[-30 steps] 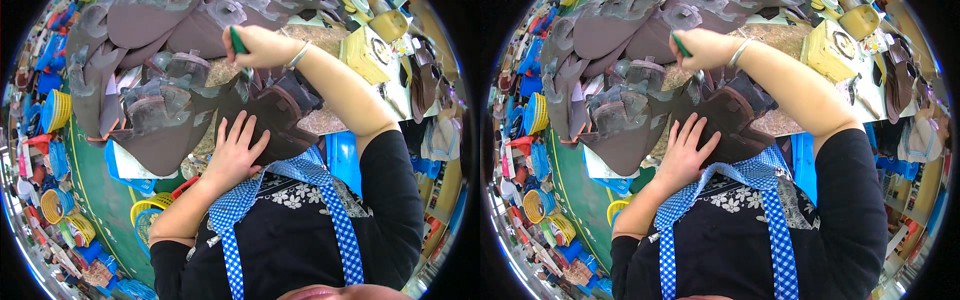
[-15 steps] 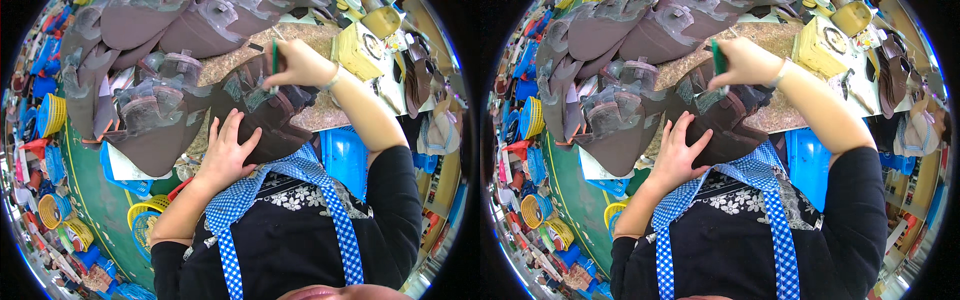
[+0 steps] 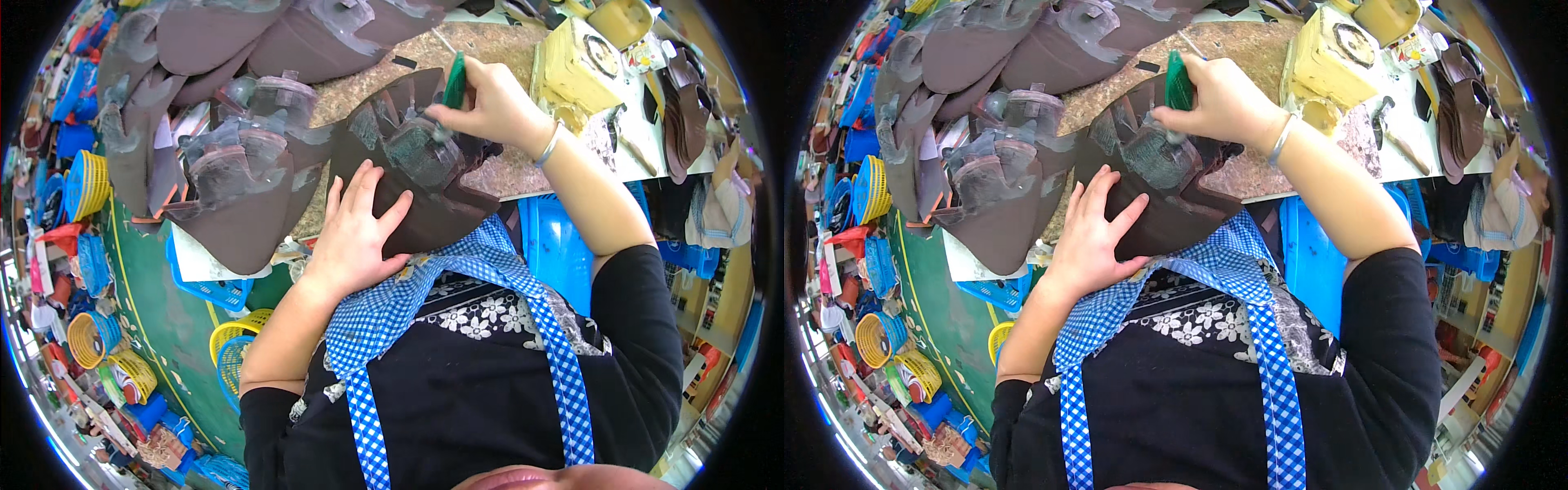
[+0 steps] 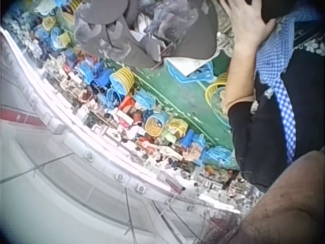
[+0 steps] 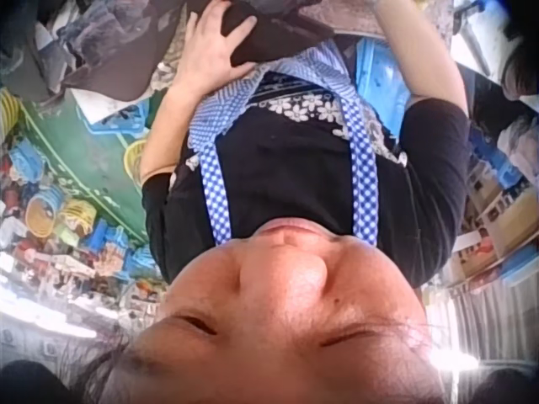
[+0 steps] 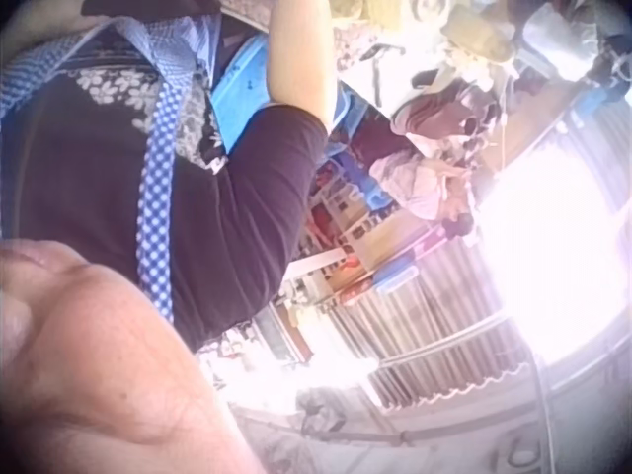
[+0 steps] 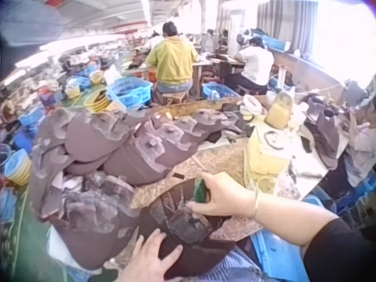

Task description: Apply adhesive and hammer leather components to assemble shoes or bags.

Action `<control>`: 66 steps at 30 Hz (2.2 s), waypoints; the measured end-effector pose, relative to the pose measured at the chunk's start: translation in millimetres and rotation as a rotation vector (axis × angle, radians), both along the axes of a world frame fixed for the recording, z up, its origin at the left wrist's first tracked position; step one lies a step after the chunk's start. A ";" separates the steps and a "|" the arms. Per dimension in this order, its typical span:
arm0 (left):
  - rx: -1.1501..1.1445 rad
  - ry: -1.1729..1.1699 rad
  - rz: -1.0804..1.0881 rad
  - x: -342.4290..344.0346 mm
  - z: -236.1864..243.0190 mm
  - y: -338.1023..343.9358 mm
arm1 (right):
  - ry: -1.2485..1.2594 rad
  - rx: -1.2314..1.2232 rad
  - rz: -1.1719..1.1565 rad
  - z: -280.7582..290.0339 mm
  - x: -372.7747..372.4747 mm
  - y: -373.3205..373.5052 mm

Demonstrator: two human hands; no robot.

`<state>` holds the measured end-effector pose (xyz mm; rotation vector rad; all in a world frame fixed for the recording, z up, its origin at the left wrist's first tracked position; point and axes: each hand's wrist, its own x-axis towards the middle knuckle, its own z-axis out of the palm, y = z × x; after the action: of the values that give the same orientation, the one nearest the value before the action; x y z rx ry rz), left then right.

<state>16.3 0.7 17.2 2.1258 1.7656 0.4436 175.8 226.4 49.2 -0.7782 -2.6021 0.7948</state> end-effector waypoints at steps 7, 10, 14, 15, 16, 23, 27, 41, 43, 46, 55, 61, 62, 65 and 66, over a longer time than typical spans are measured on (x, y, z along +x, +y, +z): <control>0.017 0.007 0.027 0.8 1.3 0.1 | 0.064 -0.211 0.414 -15.5 56.5 -54.8; -0.022 0.076 -0.014 2.0 4.0 2.0 | 0.122 -0.289 0.237 -7.5 67.0 -44.6; -0.049 0.105 -0.027 3.6 9.5 5.5 | 0.500 -0.170 -0.088 -39.6 48.6 -48.8; -0.046 0.106 -0.032 3.7 9.8 5.5 | 0.492 -0.086 -0.039 -48.2 51.6 -54.3; -0.054 0.109 -0.038 3.1 9.2 5.3 | 0.476 -0.047 -0.048 -50.8 60.4 -60.9; -0.065 0.149 -0.040 9.6 12.2 5.8 | 0.316 -0.175 -0.214 -30.1 18.8 -38.5; -0.076 0.148 -0.055 9.6 13.0 8.4 | 0.428 -0.275 -0.174 -45.6 -4.4 -13.1; 0.053 -0.264 0.039 -14.0 14.1 14.2 | 0.293 0.027 0.095 31.0 73.3 -54.1; 0.042 -0.634 0.199 -30.7 21.8 25.2 | -0.149 0.200 0.343 23.8 56.9 -66.0; 0.174 -0.569 0.498 -53.2 60.3 27.6 | -0.227 0.238 0.336 -12.7 62.9 -69.6; 0.827 0.784 0.569 -174.1 124.9 64.3 | 0.187 0.037 -0.154 3.4 76.4 -63.5; 0.300 0.988 0.621 -226.5 69.5 69.1 | 0.582 -0.085 -0.514 -28.5 122.3 -43.3; 0.341 0.972 0.611 -225.3 67.3 66.4 | 0.788 -0.175 -0.539 -26.5 129.2 -31.7; 0.467 0.907 0.574 -200.7 66.5 65.6 | 0.950 -0.293 -0.686 -3.5 144.5 -13.7; 0.574 0.853 0.485 -177.6 66.7 67.2 | 0.767 -0.270 -0.698 0.2 152.7 -12.1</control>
<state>-161.3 67.9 83.9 2.4514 2.9645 0.1540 328.5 214.3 49.4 -1.0874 -1.4330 0.9650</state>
